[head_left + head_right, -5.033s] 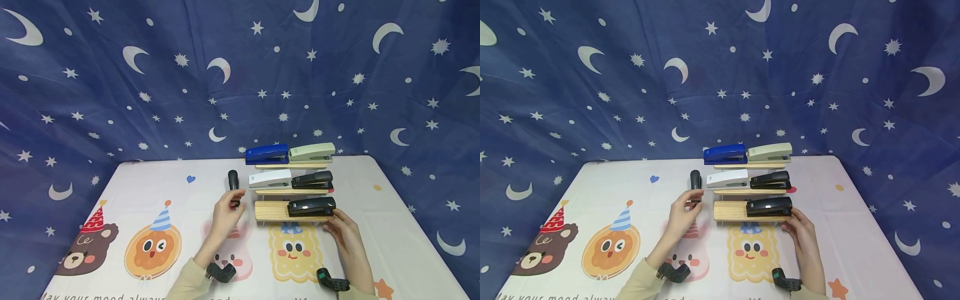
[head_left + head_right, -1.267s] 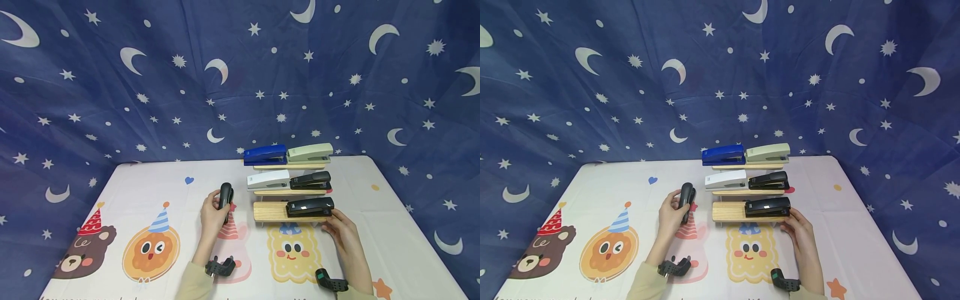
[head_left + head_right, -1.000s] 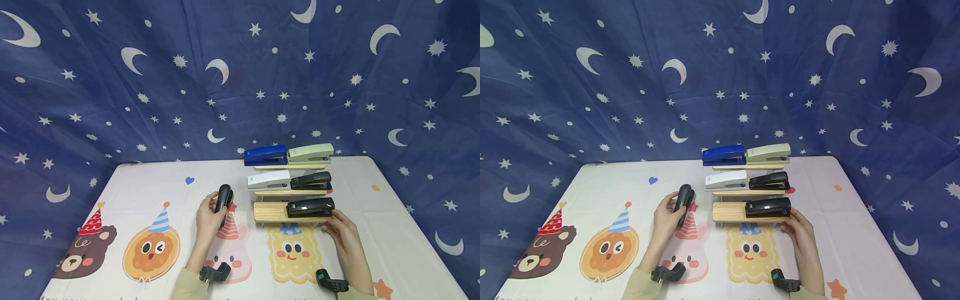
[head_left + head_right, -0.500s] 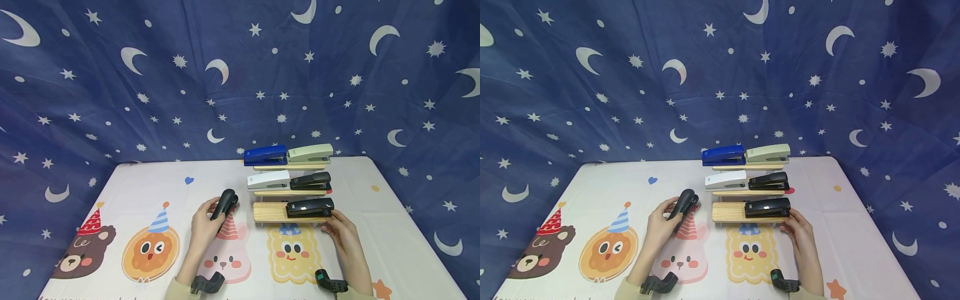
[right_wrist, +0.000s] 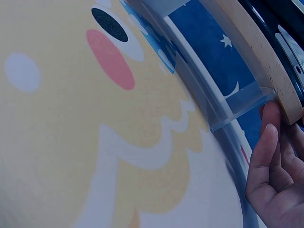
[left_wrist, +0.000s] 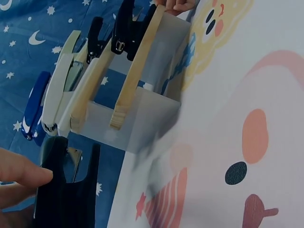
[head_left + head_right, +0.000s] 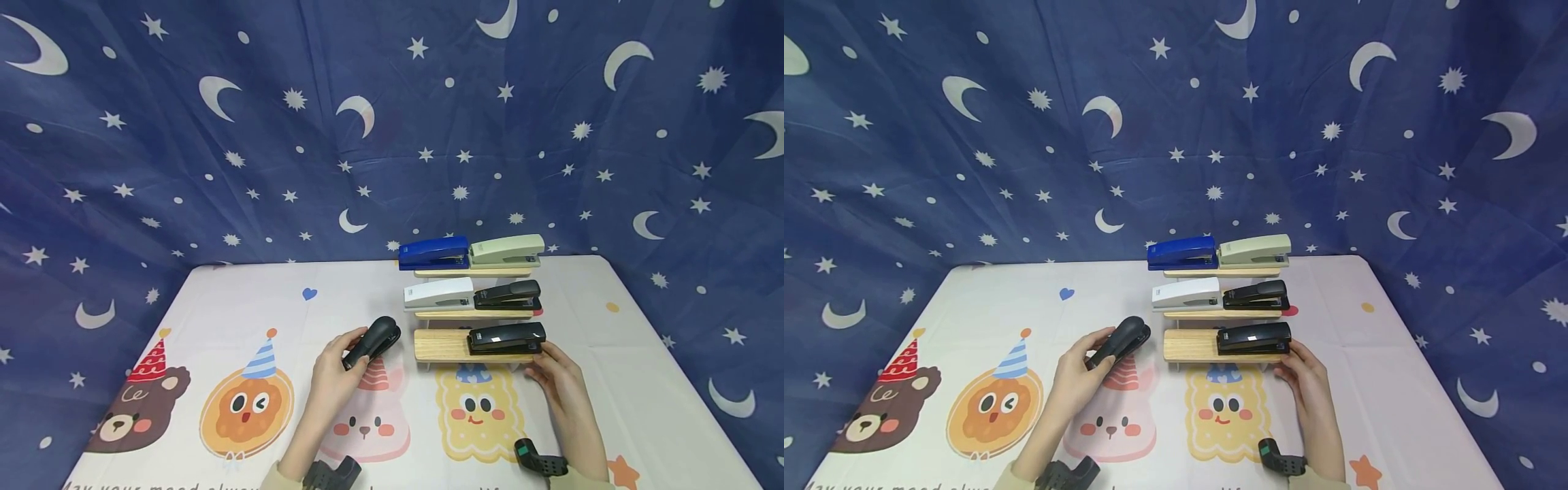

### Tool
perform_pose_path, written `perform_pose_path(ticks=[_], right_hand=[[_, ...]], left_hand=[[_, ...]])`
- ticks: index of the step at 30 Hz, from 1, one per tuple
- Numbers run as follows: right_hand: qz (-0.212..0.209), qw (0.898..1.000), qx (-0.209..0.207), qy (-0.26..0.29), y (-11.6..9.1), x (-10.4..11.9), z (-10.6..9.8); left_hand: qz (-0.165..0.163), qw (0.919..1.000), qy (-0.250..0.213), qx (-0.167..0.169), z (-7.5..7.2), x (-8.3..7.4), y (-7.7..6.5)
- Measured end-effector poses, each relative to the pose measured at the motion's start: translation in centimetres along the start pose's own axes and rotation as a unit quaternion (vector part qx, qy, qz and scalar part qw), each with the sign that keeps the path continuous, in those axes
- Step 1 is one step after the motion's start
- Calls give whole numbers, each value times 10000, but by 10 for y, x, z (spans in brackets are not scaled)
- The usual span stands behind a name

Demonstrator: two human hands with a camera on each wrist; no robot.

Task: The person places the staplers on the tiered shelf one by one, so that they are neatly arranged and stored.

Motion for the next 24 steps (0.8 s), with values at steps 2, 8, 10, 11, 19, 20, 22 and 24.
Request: perform_pose_path(ticks=[2,8,10,11,19,20,22,24], right_hand=[[21,10000,-25,13,0,0,0],[-15,10000,-76,-56,-1,0,-1],[-33,9999,-74,-74,-1,1,-1],[-46,9999,-72,-78,-1,1,-1],[-107,9999,11,21,-1,2,0],[-118,9999,18,11,-1,2,0],[-139,9999,32,8,-2,2,0],[-158,9999,38,17,-2,2,0]], left_hand=[[85,9999,4,60,-1,-3,0],[233,9994,-82,223,0,-14,0],[270,9992,-111,277,1,-17,0],[286,9990,-125,308,2,-18,1],[605,9970,-142,461,11,-29,6],[624,9968,-152,473,12,-30,6],[661,9965,-160,493,15,-32,8],[687,9961,-189,515,19,-35,10]])
Point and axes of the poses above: each hand's wrist, its own y-axis towards the middle knuckle, its own z-axis out of the palm, x = y × z, the point moved 6 cm from there along y, towards the middle knuckle, and after that the axes turned 15 degrees about z, right-handed, at the moved point
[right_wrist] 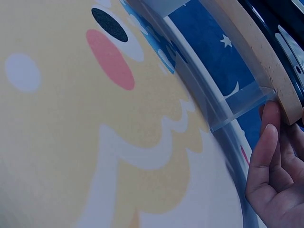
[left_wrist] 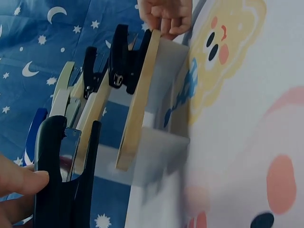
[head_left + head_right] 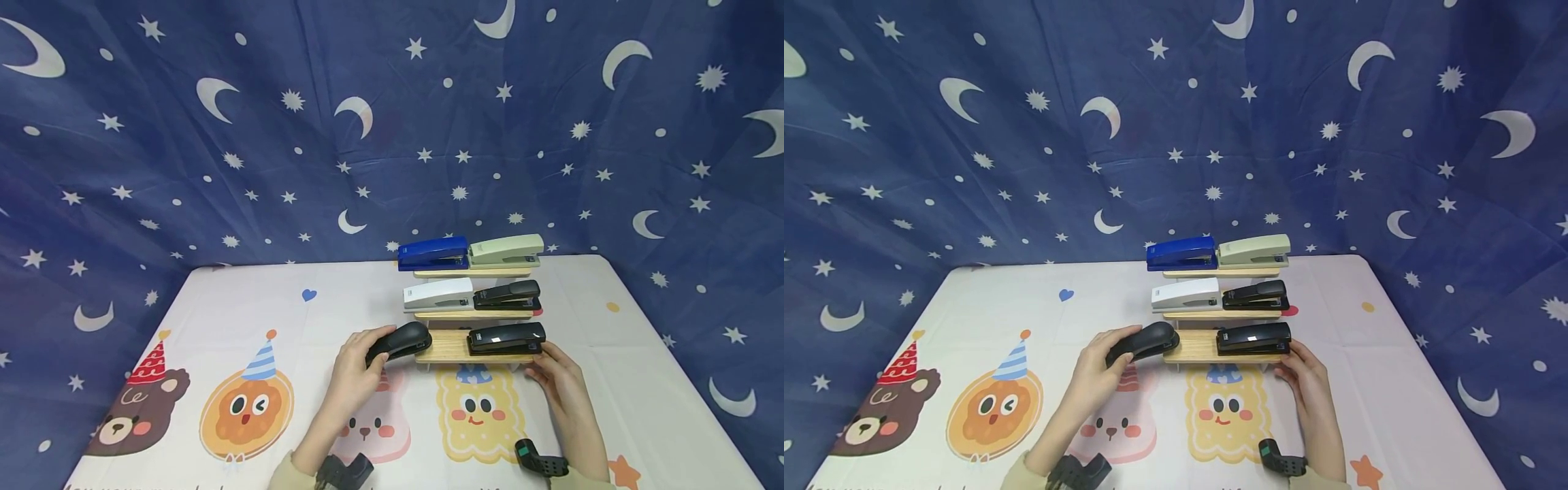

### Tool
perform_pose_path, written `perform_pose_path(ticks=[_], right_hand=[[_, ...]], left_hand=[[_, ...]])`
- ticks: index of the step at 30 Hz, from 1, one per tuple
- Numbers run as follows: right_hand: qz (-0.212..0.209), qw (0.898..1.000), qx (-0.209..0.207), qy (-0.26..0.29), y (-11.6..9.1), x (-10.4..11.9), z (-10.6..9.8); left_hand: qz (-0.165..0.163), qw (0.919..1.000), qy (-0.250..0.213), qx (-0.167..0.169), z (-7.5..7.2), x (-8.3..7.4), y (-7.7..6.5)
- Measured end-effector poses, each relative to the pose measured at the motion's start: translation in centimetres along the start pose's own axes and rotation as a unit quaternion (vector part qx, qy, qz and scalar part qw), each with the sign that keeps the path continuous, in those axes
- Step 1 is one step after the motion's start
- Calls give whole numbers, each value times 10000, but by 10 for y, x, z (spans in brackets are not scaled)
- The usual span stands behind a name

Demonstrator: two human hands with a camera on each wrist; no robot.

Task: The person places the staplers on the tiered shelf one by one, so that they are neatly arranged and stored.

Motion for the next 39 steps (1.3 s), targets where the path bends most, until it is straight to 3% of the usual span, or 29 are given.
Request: perform_pose_path(ticks=[9,16,22,32,39], right_hand=[[-1,10000,34,52,1,-1,0],[-9,9999,33,121,2,-2,0],[-39,10000,46,75,1,-1,0],[13,10000,40,-12,1,-1,0],[-39,9999,126,110,0,0,-1]], left_hand=[[403,9991,-24,128,15,-12,12],[430,9981,-81,425,27,-15,20],[653,9962,10,576,34,-17,25],[710,9931,58,928,45,-18,32],[522,9937,-36,993,51,-17,34]])
Point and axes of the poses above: each hand's wrist, its own y-axis towards the middle knuckle, its own z-axis out of the palm, x = y × z, the point moved 6 cm from there along y, towards the middle knuckle, and after that the axes turned 15 degrees about z, right-handed, at the moved point
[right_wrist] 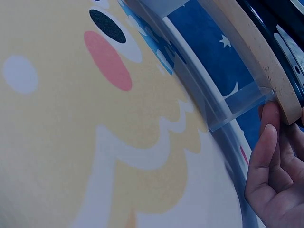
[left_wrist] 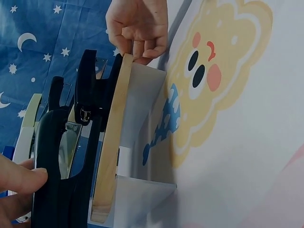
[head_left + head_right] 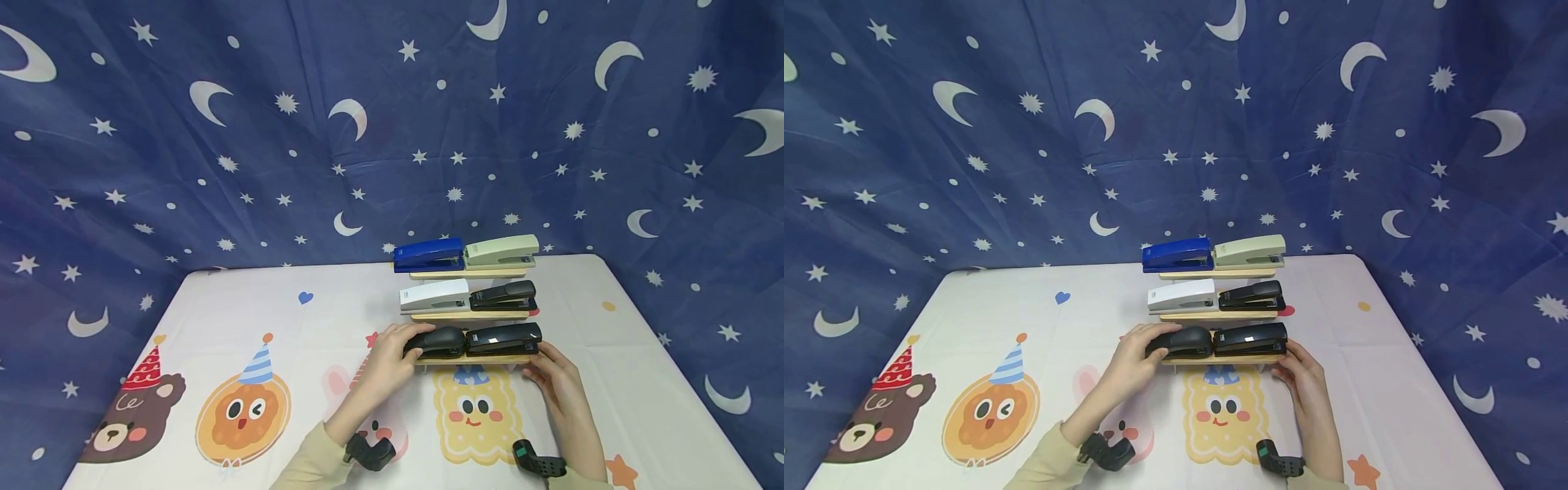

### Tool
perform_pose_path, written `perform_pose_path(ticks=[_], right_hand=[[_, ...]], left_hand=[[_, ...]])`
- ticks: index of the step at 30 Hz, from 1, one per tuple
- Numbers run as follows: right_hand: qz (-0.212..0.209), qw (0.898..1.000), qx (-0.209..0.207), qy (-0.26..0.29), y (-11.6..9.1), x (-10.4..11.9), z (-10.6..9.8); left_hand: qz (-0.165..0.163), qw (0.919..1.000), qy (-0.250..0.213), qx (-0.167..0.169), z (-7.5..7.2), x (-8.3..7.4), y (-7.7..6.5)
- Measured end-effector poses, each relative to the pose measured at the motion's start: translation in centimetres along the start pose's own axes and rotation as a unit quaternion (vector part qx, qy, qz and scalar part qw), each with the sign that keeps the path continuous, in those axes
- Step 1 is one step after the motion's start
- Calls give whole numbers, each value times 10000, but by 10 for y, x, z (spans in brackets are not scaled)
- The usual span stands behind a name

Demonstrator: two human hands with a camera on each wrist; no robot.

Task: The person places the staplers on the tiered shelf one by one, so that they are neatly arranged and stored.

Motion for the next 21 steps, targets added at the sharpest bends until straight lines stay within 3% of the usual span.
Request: perform_pose_path(ticks=[6,12,21], right_hand=[[-108,9999,51,-3,0,0,-1],[73,10000,18,50,0,-2,-1],[248,9997,-27,66,-3,-2,-5]], left_hand=[[93,9999,85,-85,2,0,2],[99,9999,92,-43,4,1,2],[21,9997,5,257,7,0,5]])
Point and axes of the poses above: each hand's wrist, its own y-axis towards the middle knuckle, its own z-axis out of the palm, x = y × z, the point moved 6 cm from there along y, towards the middle knuckle, and after that the axes turned 15 degrees about z, right-handed, at the moved point
